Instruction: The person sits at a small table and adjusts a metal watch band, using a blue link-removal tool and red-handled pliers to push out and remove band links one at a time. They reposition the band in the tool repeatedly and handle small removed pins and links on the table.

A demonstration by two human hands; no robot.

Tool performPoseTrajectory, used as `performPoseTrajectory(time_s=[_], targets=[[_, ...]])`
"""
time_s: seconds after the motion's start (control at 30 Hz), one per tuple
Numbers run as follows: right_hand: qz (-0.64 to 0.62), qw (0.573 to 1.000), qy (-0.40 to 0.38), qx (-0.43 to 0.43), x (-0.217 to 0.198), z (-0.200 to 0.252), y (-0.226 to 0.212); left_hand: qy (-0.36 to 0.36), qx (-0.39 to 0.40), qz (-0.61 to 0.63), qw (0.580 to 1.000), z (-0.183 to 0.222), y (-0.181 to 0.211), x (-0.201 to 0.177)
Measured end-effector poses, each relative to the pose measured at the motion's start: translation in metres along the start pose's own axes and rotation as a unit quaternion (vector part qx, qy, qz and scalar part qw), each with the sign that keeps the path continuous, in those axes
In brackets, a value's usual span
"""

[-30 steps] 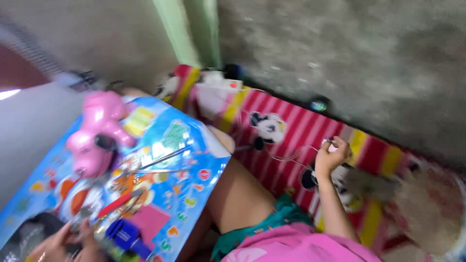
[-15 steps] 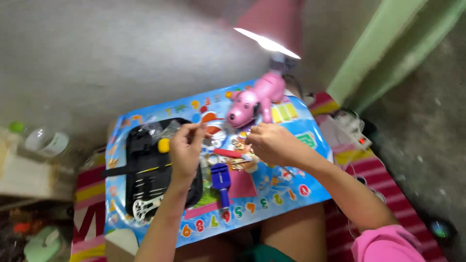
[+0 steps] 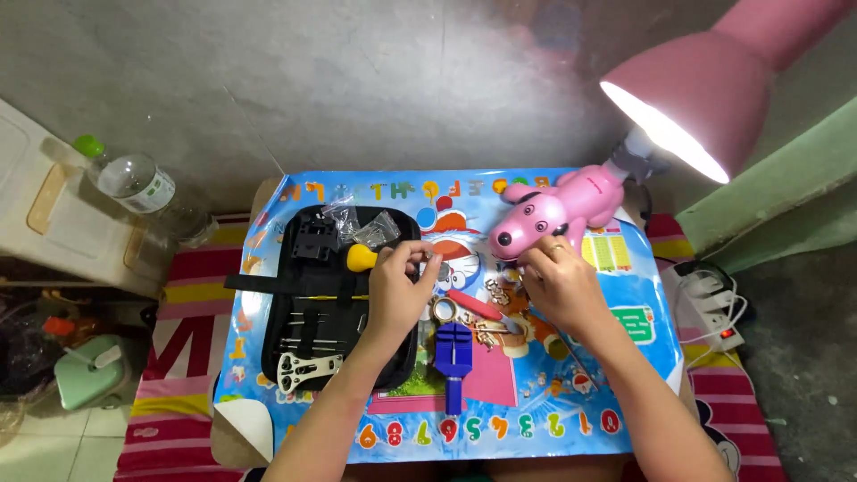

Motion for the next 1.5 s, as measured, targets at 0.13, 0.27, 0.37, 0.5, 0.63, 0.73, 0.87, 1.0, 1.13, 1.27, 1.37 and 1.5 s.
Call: performPoseTrajectory(time_s=[0.13, 0.27, 0.37, 0.5, 0.63, 0.73, 0.87, 1.0, 1.13, 1.27, 1.37, 1.5], targets=[[-0.031, 0.999, -0.012, -0.011, 0.006, -0.003, -0.014, 0.013, 0.008, -0.033, 0.999, 0.000, -0.003, -0.012], [-0.135, 0.984, -0.114, -0.010, 0.018, -0.011, -0.025, 0.026, 0.014, -0.012, 0.999, -0.006, 0.006, -0.024], [-0.065, 0.989, -0.121, -0.056, 0.024, -0.009, -0.029, 0.051, 0.045, -0.025, 0.997, -0.004, 0.008, -0.024], [-0.036, 0.988, -0.143, -0.050, 0.032, -0.005, -0.028, 0.056, 0.101, -0.054, 0.992, 0.002, 0.017, -0.017], [-0.006, 0.986, -0.139, -0.088, 0.033, -0.003, -0.040, 0.031, 0.110, -0.047, 0.992, 0.007, 0.018, -0.009], [0.023, 0.985, -0.107, -0.131, 0.028, -0.007, -0.050, 0.024, 0.140, -0.037, 0.989, 0.016, 0.027, -0.003], [-0.032, 0.985, 0.019, -0.168, -0.002, -0.013, -0.064, -0.009, 0.169, -0.005, 0.986, 0.030, 0.032, 0.007], [-0.133, 0.975, 0.118, -0.132, -0.021, -0.004, -0.068, -0.038, 0.167, 0.010, 0.985, 0.037, 0.041, 0.010], [-0.174, 0.957, 0.207, -0.105, -0.024, 0.006, -0.066, -0.063, 0.128, 0.070, 0.987, 0.042, 0.041, 0.007], [-0.174, 0.951, 0.246, -0.075, -0.032, 0.004, -0.068, -0.029, 0.239, 0.026, 0.970, 0.050, 0.052, 0.016], [-0.167, 0.951, 0.248, -0.077, -0.032, 0.003, -0.072, -0.022, 0.259, 0.042, 0.965, 0.057, 0.056, 0.019], [-0.128, 0.960, 0.237, -0.074, -0.015, 0.012, -0.066, -0.037, 0.231, 0.060, 0.971, 0.049, 0.046, 0.023]])
Point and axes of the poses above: each hand's wrist, its own z-axis away from the middle knuckle, its own x-axis out of the palm, y = z × x, the point moved 8 cm from there along -z, towards the middle knuckle, and after that the axes turned 7 degrees about -x, right-handed, at the moved point
